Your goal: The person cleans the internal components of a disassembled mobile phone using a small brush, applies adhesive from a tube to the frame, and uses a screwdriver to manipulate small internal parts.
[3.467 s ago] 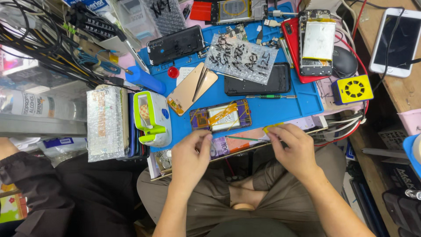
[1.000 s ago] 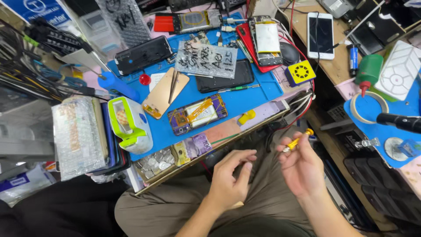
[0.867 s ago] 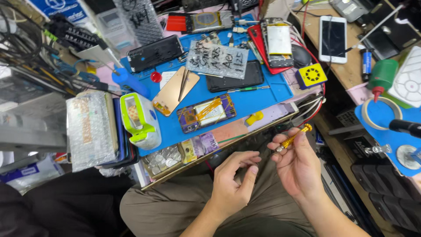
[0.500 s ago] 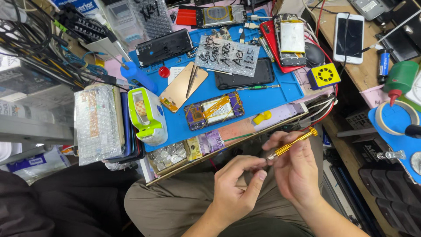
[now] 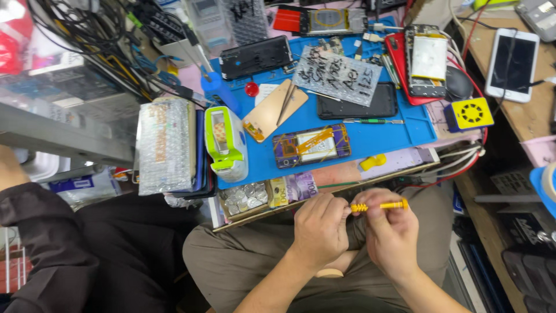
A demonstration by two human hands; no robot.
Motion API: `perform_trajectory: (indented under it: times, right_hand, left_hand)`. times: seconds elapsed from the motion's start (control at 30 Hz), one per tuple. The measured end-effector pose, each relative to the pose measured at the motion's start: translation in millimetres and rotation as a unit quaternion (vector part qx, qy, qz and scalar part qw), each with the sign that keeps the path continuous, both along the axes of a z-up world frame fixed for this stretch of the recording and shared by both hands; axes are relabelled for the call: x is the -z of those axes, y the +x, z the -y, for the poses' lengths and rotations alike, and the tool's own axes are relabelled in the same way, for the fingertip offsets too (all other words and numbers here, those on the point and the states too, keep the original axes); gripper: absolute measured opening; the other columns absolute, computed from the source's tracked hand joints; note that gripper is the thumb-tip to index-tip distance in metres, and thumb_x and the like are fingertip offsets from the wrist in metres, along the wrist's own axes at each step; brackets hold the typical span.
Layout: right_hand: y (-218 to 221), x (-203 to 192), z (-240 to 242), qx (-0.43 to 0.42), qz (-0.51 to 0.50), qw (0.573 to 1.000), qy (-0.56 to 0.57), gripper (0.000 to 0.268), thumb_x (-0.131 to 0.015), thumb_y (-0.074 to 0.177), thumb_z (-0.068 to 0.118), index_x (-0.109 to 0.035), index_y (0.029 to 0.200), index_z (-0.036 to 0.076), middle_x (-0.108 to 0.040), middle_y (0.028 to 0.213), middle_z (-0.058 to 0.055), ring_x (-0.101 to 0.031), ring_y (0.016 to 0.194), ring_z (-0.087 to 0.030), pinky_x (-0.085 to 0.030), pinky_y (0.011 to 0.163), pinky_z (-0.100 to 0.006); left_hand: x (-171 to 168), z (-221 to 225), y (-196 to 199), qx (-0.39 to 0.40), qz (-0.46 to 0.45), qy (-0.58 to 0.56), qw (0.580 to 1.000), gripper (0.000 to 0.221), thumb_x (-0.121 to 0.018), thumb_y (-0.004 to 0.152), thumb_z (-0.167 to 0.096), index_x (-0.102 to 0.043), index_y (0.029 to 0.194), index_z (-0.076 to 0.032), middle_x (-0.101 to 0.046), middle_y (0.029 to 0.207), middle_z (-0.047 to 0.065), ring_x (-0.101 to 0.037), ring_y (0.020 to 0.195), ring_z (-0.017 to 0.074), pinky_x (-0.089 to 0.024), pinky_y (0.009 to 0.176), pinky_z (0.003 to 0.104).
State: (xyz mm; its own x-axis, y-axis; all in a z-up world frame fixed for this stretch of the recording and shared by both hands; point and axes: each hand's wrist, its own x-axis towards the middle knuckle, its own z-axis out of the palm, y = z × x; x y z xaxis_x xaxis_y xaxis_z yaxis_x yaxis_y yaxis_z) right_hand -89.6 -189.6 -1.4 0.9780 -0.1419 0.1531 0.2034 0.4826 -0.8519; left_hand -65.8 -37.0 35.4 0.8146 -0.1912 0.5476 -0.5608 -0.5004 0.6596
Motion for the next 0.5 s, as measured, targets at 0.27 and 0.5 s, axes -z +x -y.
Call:
perform_trajectory:
  times: [0.27, 0.5]
  right_hand:
    - [7.7, 12.4, 12.7, -0.057, -0.076, 0.992, 0.085, 0.011, -0.064, 0.104, 0.008, -0.062, 0.111, 0.000, -0.062, 0.109, -0.014, -0.060, 0.102, -0.025, -0.051, 0.091, -0.037]
    - [10.6, 30.0, 30.0, -0.033, -0.117, 0.986, 0.117, 0.012, -0.061, 0.103, 0.011, -0.063, 0.111, 0.001, -0.066, 0.111, -0.013, -0.064, 0.104, -0.024, -0.051, 0.090, -0.038]
  left_hand:
    - [-8.2, -16.3, 1.9, 0.072, -0.277, -0.114, 0.952, 0.017, -0.068, 0.098, -0.019, -0.065, 0.095, -0.002, -0.067, 0.086, 0.014, -0.069, 0.077, 0.0334, -0.054, 0.067, 0.039]
    - [-8.7, -5.6, 4.8, 0.017, -0.137, -0.038, 0.990, 0.005, -0.065, 0.097, -0.008, -0.062, 0.099, -0.006, -0.066, 0.092, 0.013, -0.067, 0.084, 0.0354, -0.054, 0.072, 0.043]
